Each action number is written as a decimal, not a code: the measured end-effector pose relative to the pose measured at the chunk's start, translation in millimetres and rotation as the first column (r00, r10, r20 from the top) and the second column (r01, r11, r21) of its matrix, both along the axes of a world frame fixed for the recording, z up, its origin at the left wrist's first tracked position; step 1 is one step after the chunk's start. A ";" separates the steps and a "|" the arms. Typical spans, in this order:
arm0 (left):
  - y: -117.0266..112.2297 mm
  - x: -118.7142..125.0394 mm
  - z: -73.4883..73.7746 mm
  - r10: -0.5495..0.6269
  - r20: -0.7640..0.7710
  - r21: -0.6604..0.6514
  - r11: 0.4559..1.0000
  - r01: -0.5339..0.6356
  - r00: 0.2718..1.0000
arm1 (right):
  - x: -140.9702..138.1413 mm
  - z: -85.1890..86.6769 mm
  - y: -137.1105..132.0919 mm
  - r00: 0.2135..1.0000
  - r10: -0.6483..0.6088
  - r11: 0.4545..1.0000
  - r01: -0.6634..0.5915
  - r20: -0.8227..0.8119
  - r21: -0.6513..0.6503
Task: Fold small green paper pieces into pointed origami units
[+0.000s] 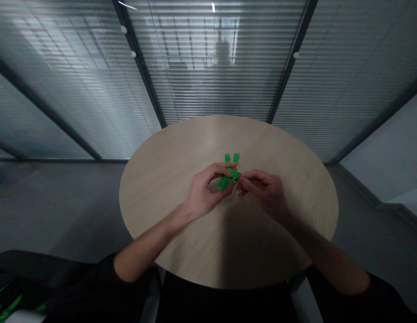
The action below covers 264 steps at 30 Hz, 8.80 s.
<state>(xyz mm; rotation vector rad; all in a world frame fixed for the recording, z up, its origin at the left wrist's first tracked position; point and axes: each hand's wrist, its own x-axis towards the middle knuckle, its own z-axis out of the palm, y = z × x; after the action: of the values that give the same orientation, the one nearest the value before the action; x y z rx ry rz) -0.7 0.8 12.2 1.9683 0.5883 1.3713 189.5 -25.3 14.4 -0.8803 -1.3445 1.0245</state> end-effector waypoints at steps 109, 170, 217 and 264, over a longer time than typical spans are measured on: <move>1.1 -1.6 2.3 0.046 -0.102 0.026 0.999 -0.043 0.994 | 15.8 4.3 3.3 0.962 -0.149 0.964 0.089 0.229 0.252; 0.7 -1.2 8.3 0.115 -0.094 0.264 0.961 -0.086 0.989 | 10.0 7.0 -3.6 0.938 -0.155 0.909 0.013 0.310 0.416; 0.8 -1.7 5.2 0.084 -0.047 0.118 0.990 -0.078 0.995 | 11.9 1.6 -1.1 0.962 -0.161 0.909 0.057 0.222 0.413; -1.0 3.0 5.5 0.020 0.133 -0.172 0.985 0.003 0.991 | 10.5 5.3 -1.7 0.935 -0.176 0.900 0.026 0.309 0.434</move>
<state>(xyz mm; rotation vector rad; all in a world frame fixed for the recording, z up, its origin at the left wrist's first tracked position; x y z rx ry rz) 2.3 -0.2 17.7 1.7239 0.6305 1.3966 200.0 -27.0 19.7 -0.8050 -1.7127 0.4714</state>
